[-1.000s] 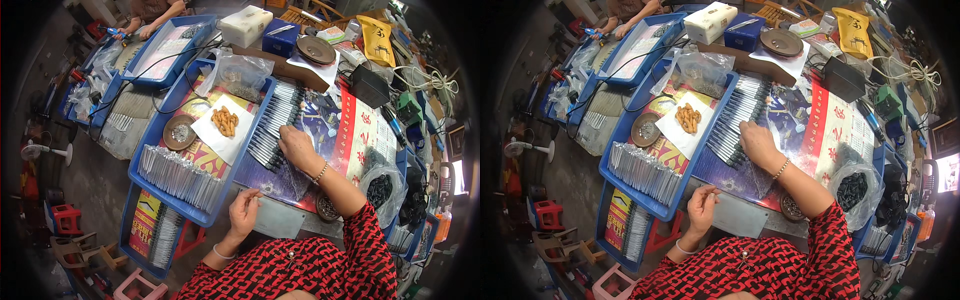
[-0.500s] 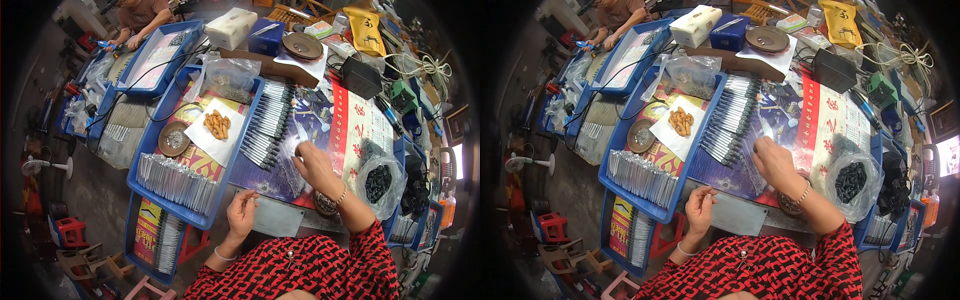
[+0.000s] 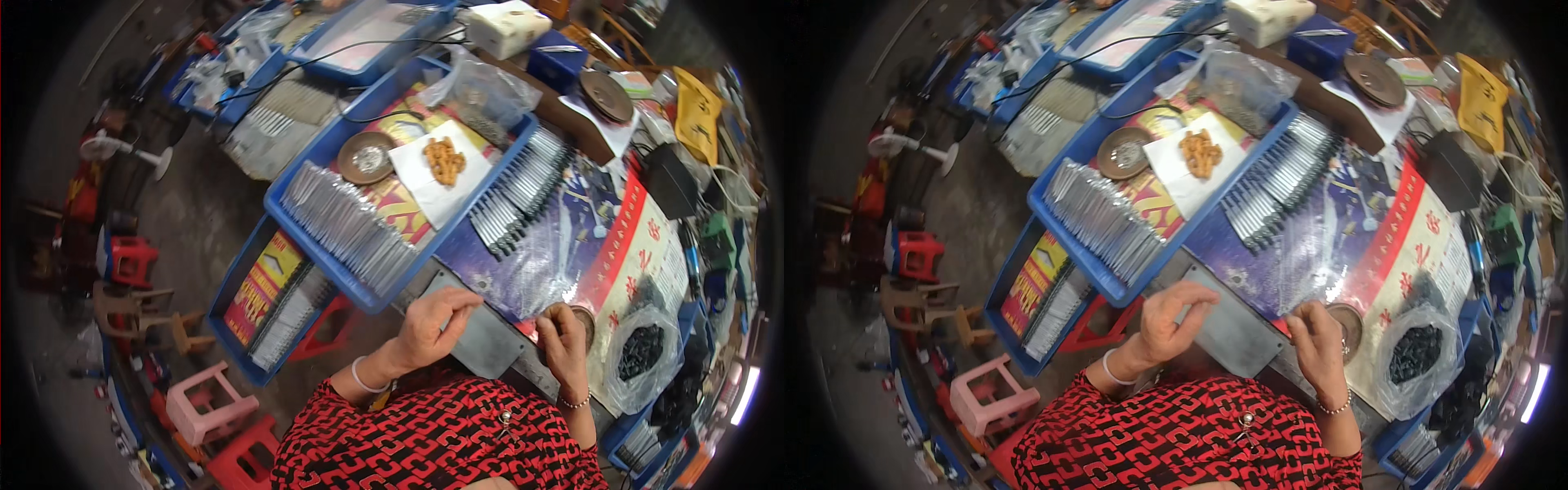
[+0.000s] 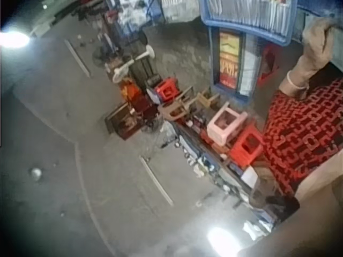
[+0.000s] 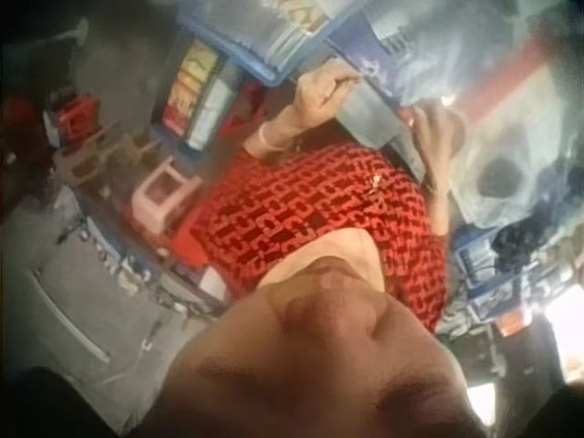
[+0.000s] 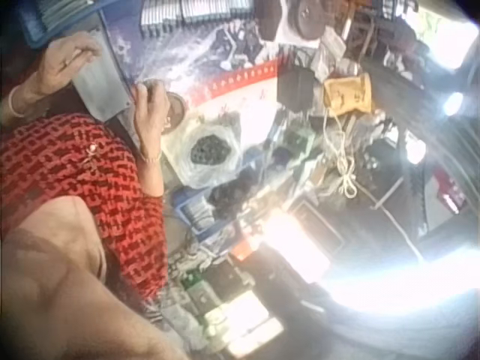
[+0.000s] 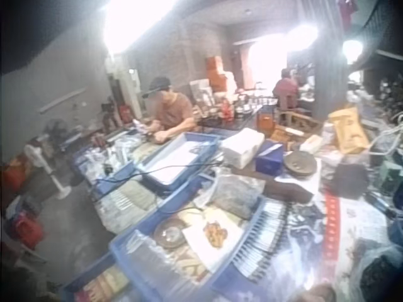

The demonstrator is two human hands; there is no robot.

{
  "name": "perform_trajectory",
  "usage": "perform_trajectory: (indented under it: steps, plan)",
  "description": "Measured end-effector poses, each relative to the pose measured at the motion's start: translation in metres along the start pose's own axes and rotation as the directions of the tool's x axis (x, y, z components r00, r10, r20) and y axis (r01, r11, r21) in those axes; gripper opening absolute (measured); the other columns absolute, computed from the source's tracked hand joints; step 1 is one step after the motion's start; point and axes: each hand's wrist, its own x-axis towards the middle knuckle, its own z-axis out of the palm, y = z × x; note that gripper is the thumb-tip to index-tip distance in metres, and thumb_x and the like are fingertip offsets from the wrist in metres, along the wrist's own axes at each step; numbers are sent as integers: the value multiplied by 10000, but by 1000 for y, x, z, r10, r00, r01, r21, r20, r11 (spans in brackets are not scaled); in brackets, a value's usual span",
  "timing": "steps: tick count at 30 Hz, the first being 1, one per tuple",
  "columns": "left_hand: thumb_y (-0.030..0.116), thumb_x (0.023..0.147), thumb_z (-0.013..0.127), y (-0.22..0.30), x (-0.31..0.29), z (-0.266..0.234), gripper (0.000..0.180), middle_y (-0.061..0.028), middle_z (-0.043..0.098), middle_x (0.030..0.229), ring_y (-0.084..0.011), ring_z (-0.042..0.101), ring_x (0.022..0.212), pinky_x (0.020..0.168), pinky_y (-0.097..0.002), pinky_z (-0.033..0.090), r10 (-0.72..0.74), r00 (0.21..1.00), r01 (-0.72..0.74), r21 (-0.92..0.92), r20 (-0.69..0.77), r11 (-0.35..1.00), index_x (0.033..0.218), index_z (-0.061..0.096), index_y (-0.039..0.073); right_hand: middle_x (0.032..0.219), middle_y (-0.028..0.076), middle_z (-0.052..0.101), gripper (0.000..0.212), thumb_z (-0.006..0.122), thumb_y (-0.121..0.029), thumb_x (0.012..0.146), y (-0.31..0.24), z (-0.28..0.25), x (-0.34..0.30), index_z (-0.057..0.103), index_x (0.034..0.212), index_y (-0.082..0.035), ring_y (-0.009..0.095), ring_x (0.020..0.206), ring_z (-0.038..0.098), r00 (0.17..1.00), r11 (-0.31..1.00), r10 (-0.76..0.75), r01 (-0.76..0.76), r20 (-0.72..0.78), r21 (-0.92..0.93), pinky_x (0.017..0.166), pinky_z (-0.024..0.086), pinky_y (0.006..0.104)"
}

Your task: The person assembles small mechanical components by picking small metal pins and plastic parts from trays and fitting them together by hand.

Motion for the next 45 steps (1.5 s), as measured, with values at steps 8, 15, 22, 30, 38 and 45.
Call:
perform_trajectory:
  steps: [8, 15, 22, 30, 38, 45]
  plan:
    - [-22, 812, 538, -9, 18, -89, 167, -115, 621, 885, -187, 603, 746, 659, -270, 464, -151, 965, 229, 409, -216, 883, 970, 593, -31, 655, 69, 541, 155, 601, -132, 840, -6, 4, -6, 546, 794, 5, 140, 590, 534, 991, 996, -55, 63, 119, -61, 550, 414, 260]
    - [-27, 760, 568, -46, 30, -99, 299, -138, 539, 880, -281, 571, 771, 684, -338, 458, -210, 978, 163, 661, -8, 732, 1050, 596, 42, 769, 127, 572, 154, 616, -121, 808, -14, 8, -13, 551, 860, 8, 245, 682, 571, 982, 989, -45, 69, 184, -131, 617, 444, 318]
    - [-18, 736, 597, -53, 33, -105, 321, -148, 504, 879, -334, 547, 827, 710, -399, 445, -269, 961, 108, 819, 58, 564, 1046, 571, 60, 833, 150, 569, 170, 579, -158, 825, -16, 17, -13, 564, 911, -12, 319, 742, 574, 931, 949, -153, 232, 332, -212, 649, 455, 376]
    - [-5, 758, 494, -61, 35, -103, 226, -199, 513, 906, -379, 515, 857, 723, -439, 436, -123, 989, 7, 796, 85, 605, 980, 525, 15, 854, 160, 569, 185, 557, -167, 816, 0, 18, -14, 550, 933, -24, 331, 803, 571, 890, 924, -209, 315, 404, -215, 676, 461, 415]
    - [-10, 840, 468, -77, 22, -117, 359, -144, 561, 1006, -223, 535, 845, 736, -304, 438, -211, 977, 179, 679, -36, 712, 1199, 483, -9, 839, 172, 547, 190, 556, -194, 810, 7, -26, -41, 500, 864, -21, 354, 812, 560, 931, 912, -291, 340, 221, -229, 683, 444, 445]
    - [71, 944, 429, -12, 33, -87, 275, -83, 558, 1115, -126, 529, 952, 812, -247, 410, -153, 971, 231, 545, -185, 806, 1178, 505, -52, 762, 120, 590, 120, 578, -98, 811, 26, -141, -119, 577, 879, 1, 226, 678, 581, 851, 964, -66, -80, -520, -253, 622, 453, 313]
